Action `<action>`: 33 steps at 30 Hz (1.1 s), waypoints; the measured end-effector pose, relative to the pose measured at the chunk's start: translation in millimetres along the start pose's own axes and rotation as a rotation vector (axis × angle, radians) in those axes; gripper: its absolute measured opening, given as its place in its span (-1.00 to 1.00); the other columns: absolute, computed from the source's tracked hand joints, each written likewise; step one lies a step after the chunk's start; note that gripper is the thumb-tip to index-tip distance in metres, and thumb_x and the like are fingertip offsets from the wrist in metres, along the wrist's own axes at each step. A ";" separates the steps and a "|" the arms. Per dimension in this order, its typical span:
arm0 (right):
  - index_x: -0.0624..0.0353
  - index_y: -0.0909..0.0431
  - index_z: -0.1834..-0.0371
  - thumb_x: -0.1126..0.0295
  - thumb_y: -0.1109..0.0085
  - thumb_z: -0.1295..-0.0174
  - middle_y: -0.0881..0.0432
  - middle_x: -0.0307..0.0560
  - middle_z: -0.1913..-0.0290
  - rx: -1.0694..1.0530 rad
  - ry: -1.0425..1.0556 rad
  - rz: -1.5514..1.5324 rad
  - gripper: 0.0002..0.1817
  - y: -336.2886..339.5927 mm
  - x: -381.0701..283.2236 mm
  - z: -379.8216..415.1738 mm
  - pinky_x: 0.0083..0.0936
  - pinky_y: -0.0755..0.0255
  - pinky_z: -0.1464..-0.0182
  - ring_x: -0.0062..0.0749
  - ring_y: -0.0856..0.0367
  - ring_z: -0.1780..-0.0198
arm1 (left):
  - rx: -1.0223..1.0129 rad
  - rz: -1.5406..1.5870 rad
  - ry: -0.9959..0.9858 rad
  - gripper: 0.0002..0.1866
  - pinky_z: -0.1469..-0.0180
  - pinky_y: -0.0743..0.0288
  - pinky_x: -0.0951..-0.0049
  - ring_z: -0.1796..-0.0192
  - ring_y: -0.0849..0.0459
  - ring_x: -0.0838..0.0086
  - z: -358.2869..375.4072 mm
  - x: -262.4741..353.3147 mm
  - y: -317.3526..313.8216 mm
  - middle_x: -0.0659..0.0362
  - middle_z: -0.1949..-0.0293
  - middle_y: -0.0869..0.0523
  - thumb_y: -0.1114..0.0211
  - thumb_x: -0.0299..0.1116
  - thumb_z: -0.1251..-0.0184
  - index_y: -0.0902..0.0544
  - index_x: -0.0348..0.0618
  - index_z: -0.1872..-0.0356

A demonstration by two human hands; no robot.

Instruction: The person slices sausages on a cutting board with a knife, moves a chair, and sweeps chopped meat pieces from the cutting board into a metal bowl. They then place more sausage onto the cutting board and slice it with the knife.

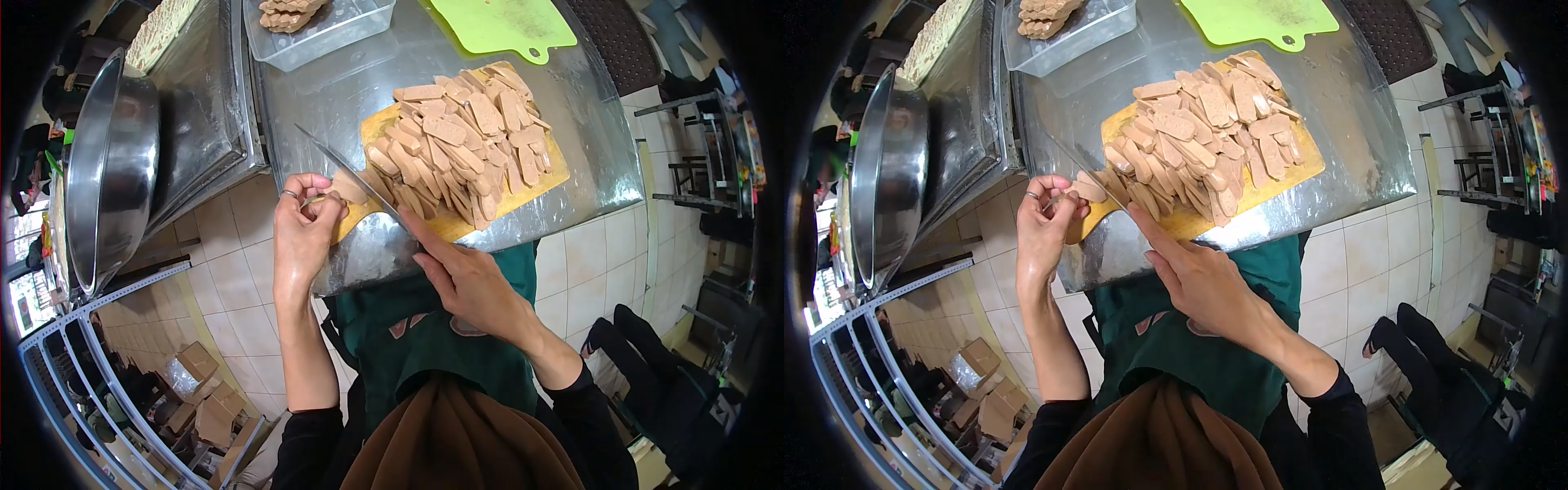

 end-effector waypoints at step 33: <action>-0.18 -0.23 -0.50 0.46 -0.12 -0.34 -0.55 0.03 0.51 -0.236 -0.120 0.207 -0.35 30.9 -16.9 18.1 -0.20 -0.44 0.35 0.03 -0.56 0.48 | -0.105 -0.056 0.073 -0.88 0.19 -0.53 0.62 0.34 -0.62 0.66 12.0 -6.1 26.2 0.21 0.36 -0.64 -0.17 -0.56 -0.38 -0.58 -0.40 0.14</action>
Point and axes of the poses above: each hand's wrist, its own z-axis away from the middle knuckle, its own y-axis out of the back of the hand, x = y × z, the point moved 1 cm from there along -z, towards the middle knuckle
